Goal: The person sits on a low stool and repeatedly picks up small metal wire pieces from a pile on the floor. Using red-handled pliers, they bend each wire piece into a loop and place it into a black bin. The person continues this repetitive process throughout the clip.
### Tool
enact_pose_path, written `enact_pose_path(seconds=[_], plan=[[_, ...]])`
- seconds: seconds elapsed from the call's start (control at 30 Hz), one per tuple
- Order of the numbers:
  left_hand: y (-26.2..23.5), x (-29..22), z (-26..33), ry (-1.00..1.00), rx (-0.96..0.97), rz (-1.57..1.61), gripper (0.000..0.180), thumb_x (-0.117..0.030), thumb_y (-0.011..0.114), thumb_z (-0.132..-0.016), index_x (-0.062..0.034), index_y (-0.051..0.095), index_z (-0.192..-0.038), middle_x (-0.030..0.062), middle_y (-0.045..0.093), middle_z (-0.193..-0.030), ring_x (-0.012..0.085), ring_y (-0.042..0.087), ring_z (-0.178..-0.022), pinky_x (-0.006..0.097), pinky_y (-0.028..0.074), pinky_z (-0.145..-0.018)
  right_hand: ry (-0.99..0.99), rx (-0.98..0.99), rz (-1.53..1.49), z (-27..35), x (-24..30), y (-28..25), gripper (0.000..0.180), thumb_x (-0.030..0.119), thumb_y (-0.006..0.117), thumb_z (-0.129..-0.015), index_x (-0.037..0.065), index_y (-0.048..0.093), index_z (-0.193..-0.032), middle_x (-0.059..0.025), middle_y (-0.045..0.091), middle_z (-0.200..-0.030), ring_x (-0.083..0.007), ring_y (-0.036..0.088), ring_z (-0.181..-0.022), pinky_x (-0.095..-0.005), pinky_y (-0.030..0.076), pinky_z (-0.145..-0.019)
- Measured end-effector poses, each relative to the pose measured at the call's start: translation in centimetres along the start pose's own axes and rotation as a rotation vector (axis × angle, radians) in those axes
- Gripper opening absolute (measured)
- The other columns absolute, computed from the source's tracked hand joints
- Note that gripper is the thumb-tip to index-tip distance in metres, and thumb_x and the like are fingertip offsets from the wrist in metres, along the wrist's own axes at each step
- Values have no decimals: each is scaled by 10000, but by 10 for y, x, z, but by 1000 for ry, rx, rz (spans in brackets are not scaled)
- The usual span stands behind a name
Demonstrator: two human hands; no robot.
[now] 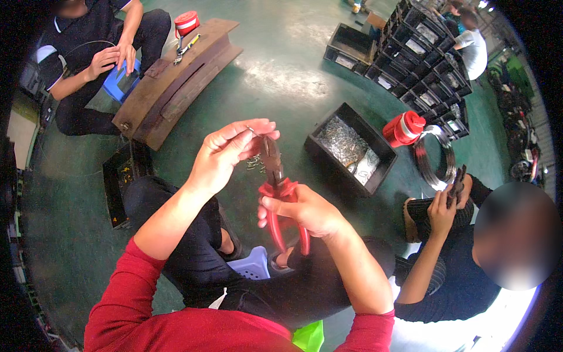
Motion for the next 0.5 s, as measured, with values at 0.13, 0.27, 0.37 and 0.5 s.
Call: enact_pose_path(seconds=[0.13, 0.27, 0.37, 0.5], plan=[[-18, 1, -2, -181, -109, 89, 521, -427, 450, -995, 20, 597, -1218, 113, 669, -1055, 213, 651, -982, 345, 516, -872, -197, -529, 630, 13, 12, -23, 225, 155, 642, -893, 7, 564, -1044, -183, 670, -896, -334, 668, -888, -373, 502, -730], [-18, 7, 4, -436, 45, 14, 521, -467, 482, -984, -2, 673, -1120, 64, 655, -814, 142, 631, -729, 271, 516, -708, -246, -730, 910, 22, 18, -27, 240, 151, 653, -874, 22, 540, -1042, -229, 648, -885, -419, 631, -877, -429, 485, -714], [-10, 4, 6, -389, 116, -51, 412, -357, 529, -984, 8, 675, -1107, 32, 641, -801, 121, 598, -700, 254, 486, -670, -254, -765, 965, 23, 20, -27, 229, 146, 649, -873, 26, 521, -1020, -237, 641, -879, -437, 621, -865, -459, 475, -700], [-6, -3, 7, -267, 86, -94, 321, -237, 567, -971, 17, 659, -1144, 15, 608, -782, 96, 559, -693, 231, 460, -646, -265, -768, 937, 20, 21, -24, 226, 147, 651, -876, 20, 528, -1016, -232, 645, -848, -432, 626, -850, -442, 479, -698]])
Point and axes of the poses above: each hand's wrist, its own z-axis away from the middle knuckle, its own y-axis out of the palm, x = y × z, the point moved 6 cm from there along -z, towards the middle knuckle
